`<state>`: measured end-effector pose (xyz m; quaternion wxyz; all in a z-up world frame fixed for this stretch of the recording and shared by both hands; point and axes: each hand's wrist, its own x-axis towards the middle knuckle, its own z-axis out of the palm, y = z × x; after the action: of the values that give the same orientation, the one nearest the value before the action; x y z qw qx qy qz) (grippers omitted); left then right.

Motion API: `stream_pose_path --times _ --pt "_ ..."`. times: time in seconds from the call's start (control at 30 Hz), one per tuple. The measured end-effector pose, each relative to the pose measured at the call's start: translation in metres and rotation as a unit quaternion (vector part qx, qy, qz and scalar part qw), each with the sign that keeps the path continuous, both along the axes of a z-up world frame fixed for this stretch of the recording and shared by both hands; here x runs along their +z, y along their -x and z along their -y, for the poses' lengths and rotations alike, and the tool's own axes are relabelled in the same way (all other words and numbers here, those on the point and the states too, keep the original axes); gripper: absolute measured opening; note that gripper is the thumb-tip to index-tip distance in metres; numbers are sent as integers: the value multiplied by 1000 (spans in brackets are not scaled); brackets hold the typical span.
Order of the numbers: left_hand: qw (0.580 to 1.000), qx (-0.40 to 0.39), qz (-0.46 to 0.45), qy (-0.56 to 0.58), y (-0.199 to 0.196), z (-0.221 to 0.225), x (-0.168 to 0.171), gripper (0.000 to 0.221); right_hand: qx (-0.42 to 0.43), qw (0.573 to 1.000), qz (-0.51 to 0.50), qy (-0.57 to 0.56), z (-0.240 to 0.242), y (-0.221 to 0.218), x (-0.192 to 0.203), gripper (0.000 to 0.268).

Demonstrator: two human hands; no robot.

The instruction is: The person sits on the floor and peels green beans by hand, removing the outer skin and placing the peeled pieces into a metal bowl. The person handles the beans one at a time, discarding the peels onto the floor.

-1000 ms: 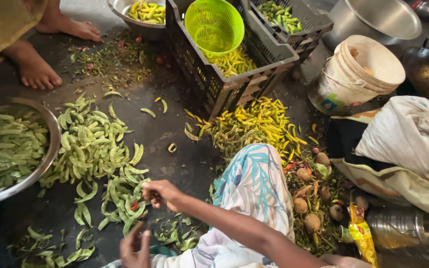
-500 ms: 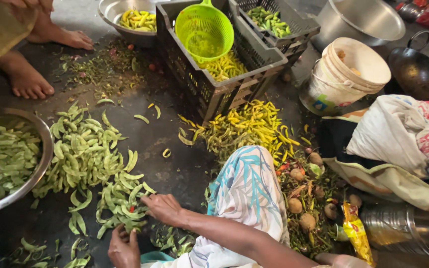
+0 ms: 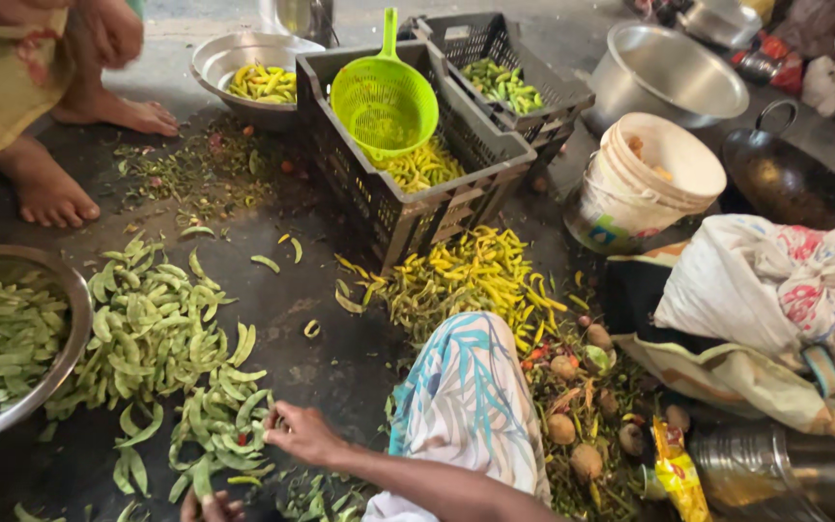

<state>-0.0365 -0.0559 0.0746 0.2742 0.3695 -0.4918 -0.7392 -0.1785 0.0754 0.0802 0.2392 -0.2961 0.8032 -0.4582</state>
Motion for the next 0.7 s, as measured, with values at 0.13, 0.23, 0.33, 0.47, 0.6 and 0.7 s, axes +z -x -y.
stream_pose_path --times 0.13,0.23,0.33,0.47,0.6,0.7 --pt "997 3 13 80 50 13 12 34 -13 994 84 67 9 26 18 28" --pt "948 -36 143 281 22 7 6 34 65 994 57 65 2 3 27 25" --pt "811 -4 194 553 -1 -13 -8 36 153 982 -96 -55 -15 -10 47 22" --pt "805 -44 157 571 -8 -36 -19 35 199 961 -174 -81 -30 -22 87 19" --pt "823 -135 142 534 -6 -37 -29 34 218 956 -171 -92 -27 -20 108 19" --pt "864 -118 116 475 2 -32 -35 27 214 960 -169 -54 -25 -14 111 27"
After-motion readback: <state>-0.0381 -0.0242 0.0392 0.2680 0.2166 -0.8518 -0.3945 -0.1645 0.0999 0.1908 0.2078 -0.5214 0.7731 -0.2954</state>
